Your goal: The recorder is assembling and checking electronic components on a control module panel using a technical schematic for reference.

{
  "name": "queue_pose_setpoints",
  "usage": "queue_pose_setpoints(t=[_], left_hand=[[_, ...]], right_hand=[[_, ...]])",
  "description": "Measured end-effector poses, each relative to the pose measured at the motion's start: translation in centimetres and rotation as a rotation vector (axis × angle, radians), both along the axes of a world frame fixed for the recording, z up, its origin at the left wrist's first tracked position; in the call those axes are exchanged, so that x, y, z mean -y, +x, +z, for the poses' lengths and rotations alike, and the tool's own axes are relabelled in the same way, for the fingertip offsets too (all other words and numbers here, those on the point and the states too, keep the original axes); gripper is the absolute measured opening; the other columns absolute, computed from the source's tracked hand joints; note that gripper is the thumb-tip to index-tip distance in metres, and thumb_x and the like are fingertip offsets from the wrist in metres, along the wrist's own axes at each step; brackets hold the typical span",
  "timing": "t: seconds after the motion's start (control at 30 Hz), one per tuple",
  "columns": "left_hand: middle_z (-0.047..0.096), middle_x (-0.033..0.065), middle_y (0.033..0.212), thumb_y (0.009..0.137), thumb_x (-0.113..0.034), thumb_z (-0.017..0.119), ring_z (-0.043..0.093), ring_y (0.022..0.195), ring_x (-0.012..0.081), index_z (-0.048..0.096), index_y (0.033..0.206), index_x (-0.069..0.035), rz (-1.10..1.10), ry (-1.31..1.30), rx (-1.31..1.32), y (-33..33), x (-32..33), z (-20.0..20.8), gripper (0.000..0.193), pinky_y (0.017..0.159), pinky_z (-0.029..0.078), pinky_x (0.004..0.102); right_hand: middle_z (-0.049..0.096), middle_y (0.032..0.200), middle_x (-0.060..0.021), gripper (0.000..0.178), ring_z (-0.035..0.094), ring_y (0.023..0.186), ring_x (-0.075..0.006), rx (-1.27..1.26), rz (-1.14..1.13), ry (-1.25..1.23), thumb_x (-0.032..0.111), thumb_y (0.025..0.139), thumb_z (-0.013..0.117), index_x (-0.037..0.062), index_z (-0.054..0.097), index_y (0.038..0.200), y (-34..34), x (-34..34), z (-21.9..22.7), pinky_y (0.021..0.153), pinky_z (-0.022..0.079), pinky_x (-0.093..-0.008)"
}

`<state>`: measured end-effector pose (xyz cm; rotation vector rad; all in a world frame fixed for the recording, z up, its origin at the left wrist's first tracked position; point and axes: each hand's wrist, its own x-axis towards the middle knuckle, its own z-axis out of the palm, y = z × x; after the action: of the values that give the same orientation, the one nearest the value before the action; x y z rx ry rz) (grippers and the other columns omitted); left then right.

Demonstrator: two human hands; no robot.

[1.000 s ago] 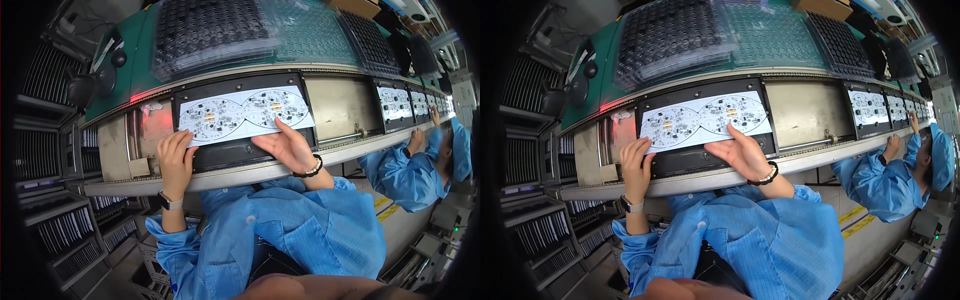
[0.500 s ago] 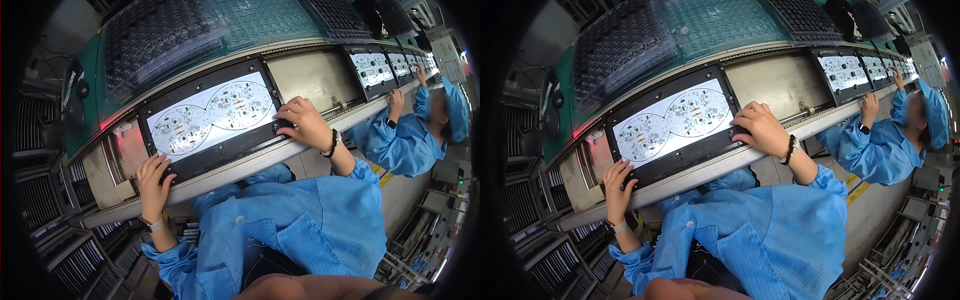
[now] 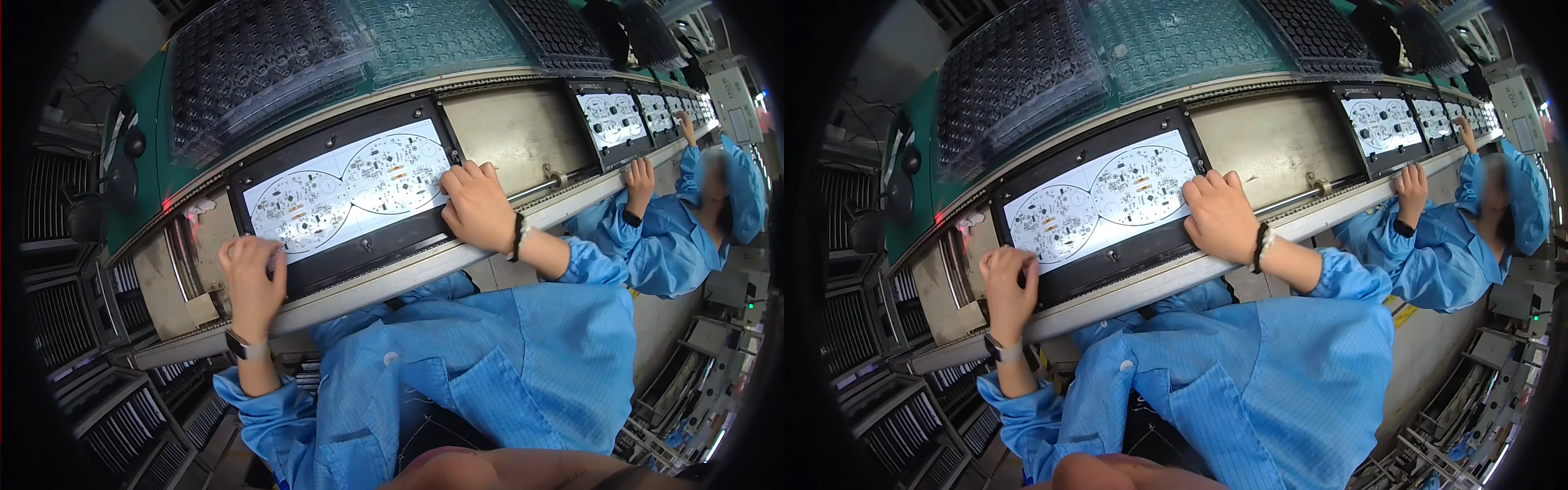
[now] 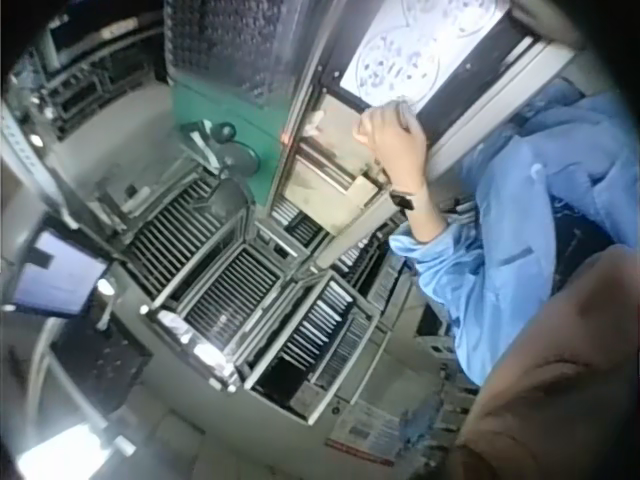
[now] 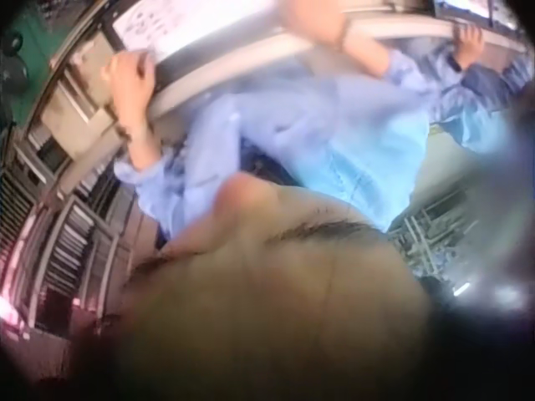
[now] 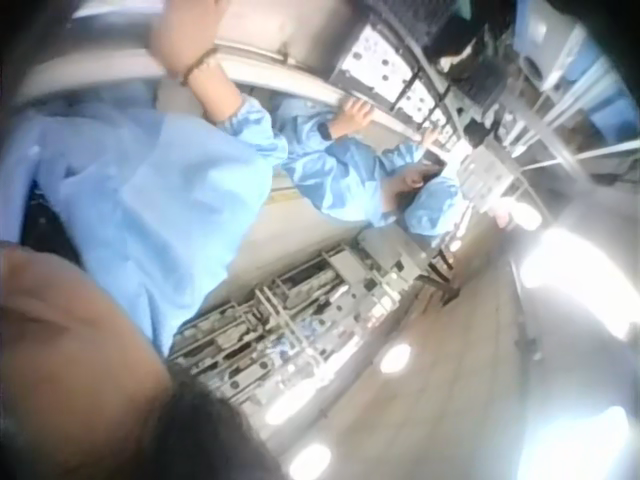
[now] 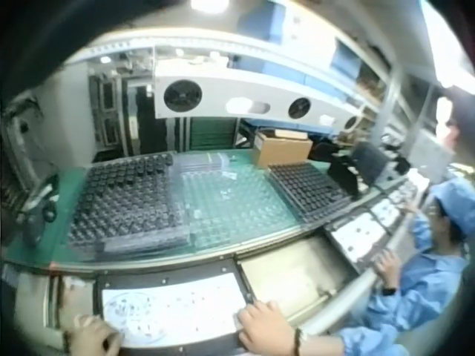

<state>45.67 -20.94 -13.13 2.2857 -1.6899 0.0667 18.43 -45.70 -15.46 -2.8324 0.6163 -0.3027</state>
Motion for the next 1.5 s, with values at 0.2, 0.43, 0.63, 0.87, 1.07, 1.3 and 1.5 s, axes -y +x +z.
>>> queue_pose_setpoints(t=[0.2,0.43,0.63,0.87,1.07,1.3,1.5], left_hand=[[0.058,0.0147,0.115,0.086,-0.017,0.067,0.05,0.11,0.0333,0.057,0.124,-0.003,0.153,-0.124,0.106,6.5,3.9,-1.9,0.042,0.095,0.038,0.0414],[0.06,0.0127,0.11,0.081,-0.015,0.071,0.052,0.109,0.031,0.062,0.112,-0.003,0.165,-0.017,0.042,7.6,5.1,-2.6,0.034,0.092,0.038,0.0408],[0.059,0.0085,0.096,0.076,-0.013,0.074,0.052,0.1,0.0284,0.064,0.095,-0.004,0.213,-0.068,0.063,7.7,5.2,-3.2,0.023,0.084,0.035,0.0404],[0.058,0.0086,0.095,0.074,-0.014,0.076,0.052,0.099,0.0281,0.062,0.095,-0.003,0.198,-0.116,0.109,2.9,6.1,-0.9,0.027,0.086,0.034,0.042],[0.058,0.0098,0.102,0.074,-0.022,0.077,0.052,0.1,0.0263,0.061,0.1,-0.002,-0.352,0.001,-0.216,-6.5,6.5,-0.6,0.036,0.089,0.034,0.0415],[0.056,0.0092,0.084,0.079,-0.016,0.069,0.053,0.087,0.0246,0.06,0.087,-0.002,-0.369,-0.093,-0.031,-8.2,7.7,-3.4,0.018,0.085,0.036,0.0388],[0.055,0.0123,0.075,0.068,-0.005,0.059,0.052,0.079,0.0269,0.058,0.077,-0.001,-0.269,-0.137,0.028,-9.1,9.3,-4.7,0.01,0.078,0.036,0.0396]], right_hand=[[0.061,0.098,-0.009,0.029,0.054,0.097,-0.0294,0.05,0.083,-0.124,0.028,0.085,0.068,0.0058,0.064,0.103,4.9,7.5,2.8,0.083,0.042,-0.0401],[0.058,0.09,-0.0066,0.018,0.054,0.093,-0.025,-0.099,0.162,-0.261,0.023,0.081,0.071,0.0068,0.069,0.088,7.2,11.4,1.0,0.083,0.042,-0.0381],[0.057,0.083,-0.0091,0.018,0.055,0.089,-0.026,-0.019,0.149,-0.326,0.021,0.082,0.066,0.0042,0.062,0.076,8.4,9.3,-0.6,0.08,0.041,-0.0385],[0.059,0.085,-0.0078,0.03,0.061,0.086,-0.0244,-0.098,0.208,-0.425,0.036,0.085,0.066,0.0064,0.062,0.085,11.8,5.6,3.5,0.082,0.041,-0.0376],[0.062,0.092,-0.0067,0.013,0.065,0.088,-0.0234,0.082,0.521,-0.359,0.015,0.08,0.06,0.0059,0.064,0.089,17.1,4.7,-0.3,0.07,0.052,-0.0363],[0.064,0.082,-0.0087,0.012,0.065,0.077,-0.0229,-0.139,0.39,-0.534,0.013,0.081,0.058,0.0028,0.064,0.084,17.7,2.6,0.5,0.067,0.051,-0.0329],[0.064,0.075,-0.0061,0.02,0.062,0.071,-0.0191,-0.249,0.11,-0.593,0.018,0.082,0.055,0.0049,0.07,0.081,18.5,0.2,-1.9,0.054,0.041,-0.0331]])
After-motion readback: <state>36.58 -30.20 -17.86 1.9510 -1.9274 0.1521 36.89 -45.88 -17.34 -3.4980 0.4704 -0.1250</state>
